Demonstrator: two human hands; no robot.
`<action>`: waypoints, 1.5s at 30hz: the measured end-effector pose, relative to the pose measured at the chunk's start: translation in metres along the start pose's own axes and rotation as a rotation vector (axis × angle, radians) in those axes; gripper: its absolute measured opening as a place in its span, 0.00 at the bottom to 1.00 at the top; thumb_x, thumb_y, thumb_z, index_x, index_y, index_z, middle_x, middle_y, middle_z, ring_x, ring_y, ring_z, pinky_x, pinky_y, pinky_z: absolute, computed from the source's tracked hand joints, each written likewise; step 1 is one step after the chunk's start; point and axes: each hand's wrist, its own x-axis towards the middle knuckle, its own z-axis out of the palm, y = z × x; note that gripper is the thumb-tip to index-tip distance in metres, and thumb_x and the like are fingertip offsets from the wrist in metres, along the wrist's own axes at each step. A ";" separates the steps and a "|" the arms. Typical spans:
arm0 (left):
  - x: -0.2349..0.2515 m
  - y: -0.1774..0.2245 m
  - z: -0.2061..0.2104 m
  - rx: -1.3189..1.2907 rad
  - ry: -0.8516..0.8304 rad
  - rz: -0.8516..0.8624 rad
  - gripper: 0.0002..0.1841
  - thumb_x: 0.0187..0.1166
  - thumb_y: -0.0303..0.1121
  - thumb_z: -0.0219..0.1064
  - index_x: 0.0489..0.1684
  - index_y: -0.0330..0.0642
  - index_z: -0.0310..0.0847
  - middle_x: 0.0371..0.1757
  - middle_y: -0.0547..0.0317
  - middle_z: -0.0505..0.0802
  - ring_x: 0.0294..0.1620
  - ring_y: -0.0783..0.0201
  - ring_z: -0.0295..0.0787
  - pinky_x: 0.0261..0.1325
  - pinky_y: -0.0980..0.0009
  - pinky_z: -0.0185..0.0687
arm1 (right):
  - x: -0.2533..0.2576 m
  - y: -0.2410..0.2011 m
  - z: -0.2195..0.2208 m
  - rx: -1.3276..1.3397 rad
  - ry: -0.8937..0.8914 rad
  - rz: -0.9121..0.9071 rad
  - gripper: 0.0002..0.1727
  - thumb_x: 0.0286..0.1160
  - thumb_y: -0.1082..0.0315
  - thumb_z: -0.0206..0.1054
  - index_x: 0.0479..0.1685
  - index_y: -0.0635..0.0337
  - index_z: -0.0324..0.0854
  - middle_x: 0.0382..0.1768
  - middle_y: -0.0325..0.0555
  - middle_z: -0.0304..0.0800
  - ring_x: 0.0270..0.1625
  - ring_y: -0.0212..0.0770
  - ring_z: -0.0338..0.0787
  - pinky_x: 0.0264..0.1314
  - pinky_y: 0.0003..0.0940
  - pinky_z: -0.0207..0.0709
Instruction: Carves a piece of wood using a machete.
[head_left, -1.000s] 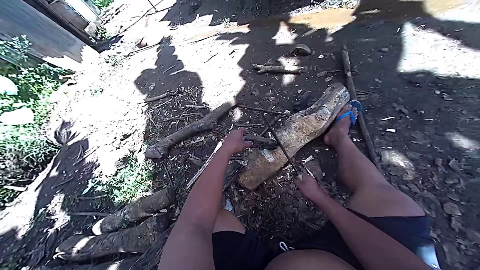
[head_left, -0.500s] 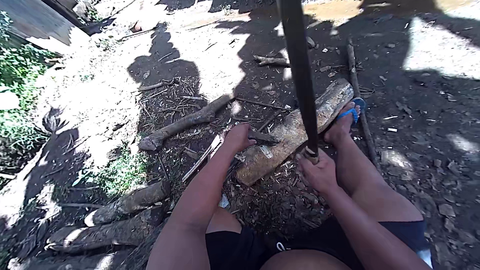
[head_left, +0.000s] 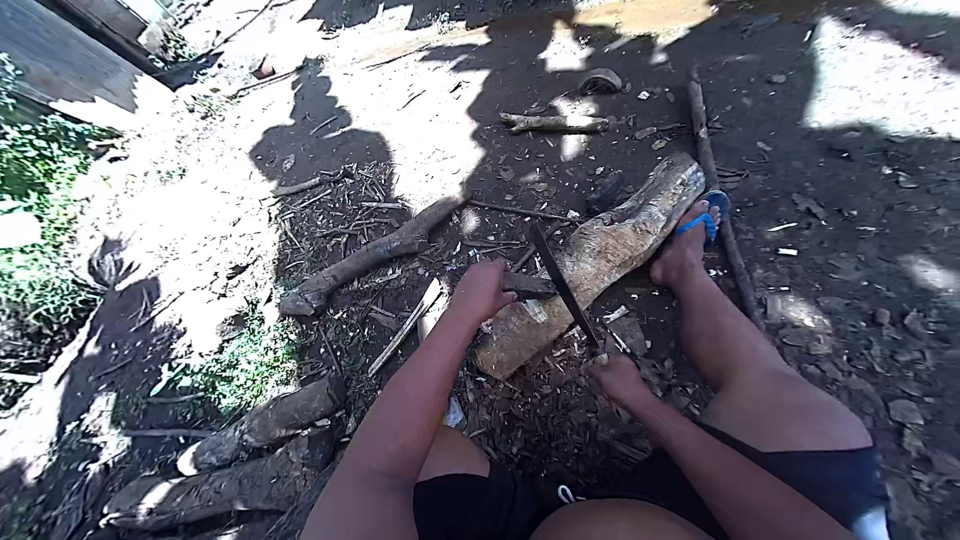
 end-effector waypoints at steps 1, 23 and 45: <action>0.000 -0.001 0.000 -0.009 0.000 -0.002 0.29 0.64 0.49 0.83 0.64 0.47 0.84 0.57 0.46 0.91 0.59 0.45 0.90 0.61 0.41 0.87 | -0.007 -0.010 -0.008 0.039 0.019 -0.037 0.15 0.74 0.57 0.71 0.42 0.62 0.81 0.22 0.50 0.82 0.17 0.46 0.81 0.21 0.48 0.80; -0.004 -0.007 0.002 -0.043 0.011 -0.077 0.30 0.65 0.51 0.82 0.65 0.47 0.84 0.59 0.46 0.92 0.60 0.45 0.91 0.63 0.40 0.86 | -0.013 -0.003 -0.008 0.126 -0.036 -0.012 0.14 0.75 0.60 0.71 0.43 0.63 0.80 0.23 0.50 0.82 0.17 0.45 0.80 0.20 0.45 0.78; -0.022 -0.019 -0.030 -0.786 0.075 -0.381 0.22 0.83 0.49 0.68 0.61 0.40 0.83 0.45 0.40 0.92 0.29 0.48 0.91 0.31 0.51 0.89 | -0.044 0.004 -0.025 0.253 0.196 -0.331 0.11 0.72 0.61 0.70 0.45 0.59 0.84 0.18 0.44 0.78 0.14 0.41 0.76 0.18 0.44 0.74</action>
